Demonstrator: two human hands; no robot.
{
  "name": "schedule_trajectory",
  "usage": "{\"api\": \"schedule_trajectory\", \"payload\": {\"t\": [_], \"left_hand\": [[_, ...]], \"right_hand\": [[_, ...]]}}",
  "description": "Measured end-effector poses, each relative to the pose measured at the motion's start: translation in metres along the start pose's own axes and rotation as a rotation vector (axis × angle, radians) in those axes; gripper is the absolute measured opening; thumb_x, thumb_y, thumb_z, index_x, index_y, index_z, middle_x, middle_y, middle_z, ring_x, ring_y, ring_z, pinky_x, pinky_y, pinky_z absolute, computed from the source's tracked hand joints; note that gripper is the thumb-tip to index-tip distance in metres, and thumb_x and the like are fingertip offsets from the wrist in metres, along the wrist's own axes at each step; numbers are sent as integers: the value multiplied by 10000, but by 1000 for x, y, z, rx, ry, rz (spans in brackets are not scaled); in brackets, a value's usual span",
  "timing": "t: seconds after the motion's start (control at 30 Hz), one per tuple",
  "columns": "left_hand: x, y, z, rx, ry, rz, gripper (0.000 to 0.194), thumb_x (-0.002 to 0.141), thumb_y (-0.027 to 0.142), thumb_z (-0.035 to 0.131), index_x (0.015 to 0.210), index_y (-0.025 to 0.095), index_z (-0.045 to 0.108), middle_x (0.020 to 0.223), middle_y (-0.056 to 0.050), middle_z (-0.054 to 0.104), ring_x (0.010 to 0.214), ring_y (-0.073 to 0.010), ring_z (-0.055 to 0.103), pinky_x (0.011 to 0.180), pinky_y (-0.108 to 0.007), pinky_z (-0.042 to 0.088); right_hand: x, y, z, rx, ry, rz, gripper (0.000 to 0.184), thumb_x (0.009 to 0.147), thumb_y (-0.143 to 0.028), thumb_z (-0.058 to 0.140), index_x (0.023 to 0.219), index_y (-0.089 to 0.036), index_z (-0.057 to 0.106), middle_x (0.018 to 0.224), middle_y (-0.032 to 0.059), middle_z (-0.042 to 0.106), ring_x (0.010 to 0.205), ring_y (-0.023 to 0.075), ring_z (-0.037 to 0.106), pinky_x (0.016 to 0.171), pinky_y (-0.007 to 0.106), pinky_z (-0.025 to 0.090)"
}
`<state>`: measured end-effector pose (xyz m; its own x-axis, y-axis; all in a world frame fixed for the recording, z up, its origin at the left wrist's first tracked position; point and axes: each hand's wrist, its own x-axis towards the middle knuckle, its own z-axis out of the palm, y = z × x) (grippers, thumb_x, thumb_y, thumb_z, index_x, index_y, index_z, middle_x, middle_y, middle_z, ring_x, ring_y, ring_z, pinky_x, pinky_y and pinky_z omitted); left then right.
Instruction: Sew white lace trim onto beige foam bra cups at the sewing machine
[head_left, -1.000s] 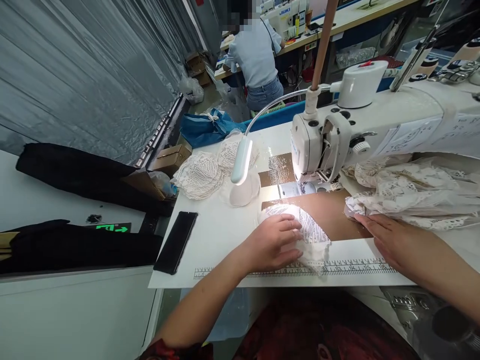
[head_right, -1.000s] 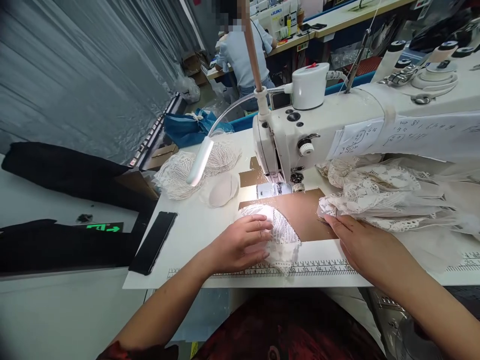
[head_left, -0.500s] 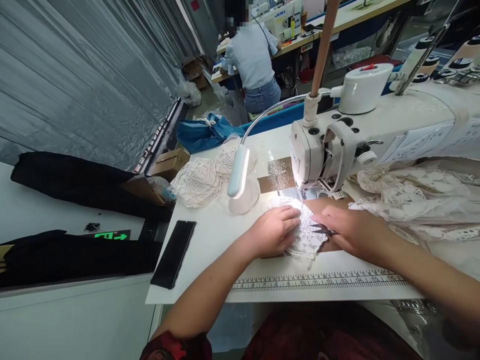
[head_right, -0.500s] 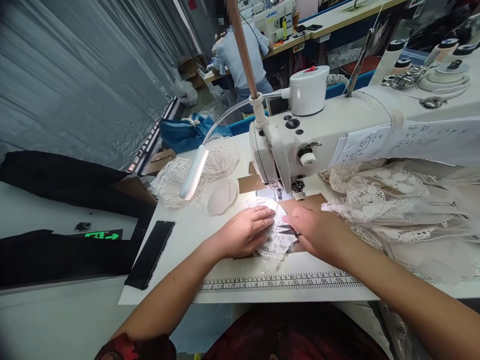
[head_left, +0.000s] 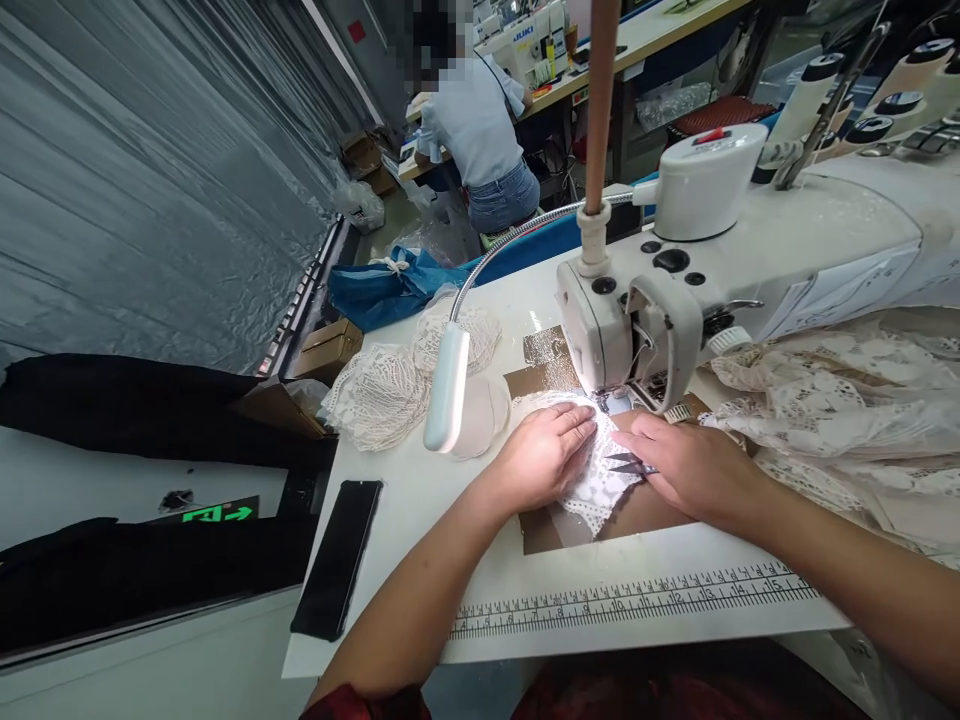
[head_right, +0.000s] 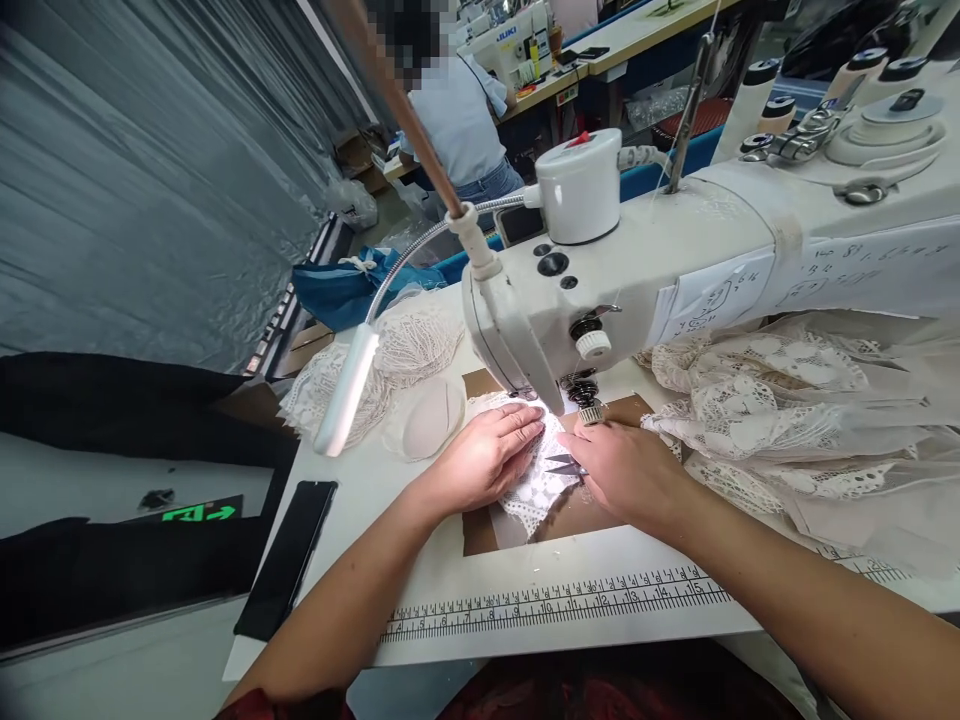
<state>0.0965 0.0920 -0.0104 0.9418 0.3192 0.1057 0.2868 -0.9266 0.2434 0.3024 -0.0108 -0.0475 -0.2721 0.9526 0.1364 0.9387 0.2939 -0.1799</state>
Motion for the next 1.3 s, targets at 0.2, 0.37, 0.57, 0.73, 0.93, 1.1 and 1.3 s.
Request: {"api": "schedule_trajectory", "payload": {"t": [0.2, 0.37, 0.57, 0.73, 0.93, 1.1, 1.3], "left_hand": [[2, -9, -1, -3, 20, 78, 357, 939, 249, 470, 1246, 123, 604, 1307, -141, 615, 1212, -271, 571, 1029, -449, 489], [7, -18, -5, -18, -30, 122, 362, 955, 246, 447, 1255, 113, 600, 1309, -153, 610, 1189, -251, 586, 1041, -433, 477], [9, -19, -13, -21, -72, 111, 353, 925, 194, 454, 1229, 123, 618, 1286, -130, 628, 1158, -254, 587, 1017, -434, 487], [7, -7, -7, -55, -42, 146, 346, 905, 177, 468, 1199, 92, 628, 1276, -137, 633, 1145, -247, 581, 1018, -409, 487], [2, -4, 7, -56, 17, 120, 353, 963, 285, 444, 1207, 111, 631, 1293, -123, 627, 1151, -255, 580, 1007, -430, 483], [1, -11, 7, -42, 44, 130, 431, 948, 373, 469, 1240, 91, 614, 1311, -138, 611, 1197, -296, 546, 1011, -453, 467], [5, -17, 5, -6, 28, 103, 484, 940, 405, 475, 1252, 56, 601, 1330, -162, 591, 1144, -312, 554, 970, -456, 467]], "right_hand": [[-1, -2, -1, 18, 16, 23, 445, 723, -84, 481, 1110, -217, 656, 933, 38, 670, 675, 153, 575, 530, 288, 311], [1, -4, -1, 2, 12, 43, 417, 719, -101, 501, 1085, -218, 663, 882, 30, 681, 645, 142, 565, 528, 281, 300], [-1, -1, -1, 26, 48, -15, 441, 668, -80, 521, 1060, -216, 671, 854, 15, 674, 633, 139, 535, 526, 286, 274], [-3, 1, -3, 29, 87, -80, 432, 638, -95, 555, 1037, -211, 674, 857, 13, 651, 639, 139, 518, 524, 288, 267], [-3, 2, 0, 3, 162, -104, 400, 683, -106, 529, 1033, -220, 686, 789, 7, 617, 581, 133, 462, 512, 297, 248], [2, 2, 1, -15, 167, -49, 382, 701, -128, 528, 1032, -222, 693, 864, 8, 662, 530, 124, 426, 452, 289, 212], [8, -3, -5, -111, 154, -2, 457, 719, -97, 524, 1125, -232, 684, 968, 17, 707, 553, 133, 487, 419, 286, 226]]}}
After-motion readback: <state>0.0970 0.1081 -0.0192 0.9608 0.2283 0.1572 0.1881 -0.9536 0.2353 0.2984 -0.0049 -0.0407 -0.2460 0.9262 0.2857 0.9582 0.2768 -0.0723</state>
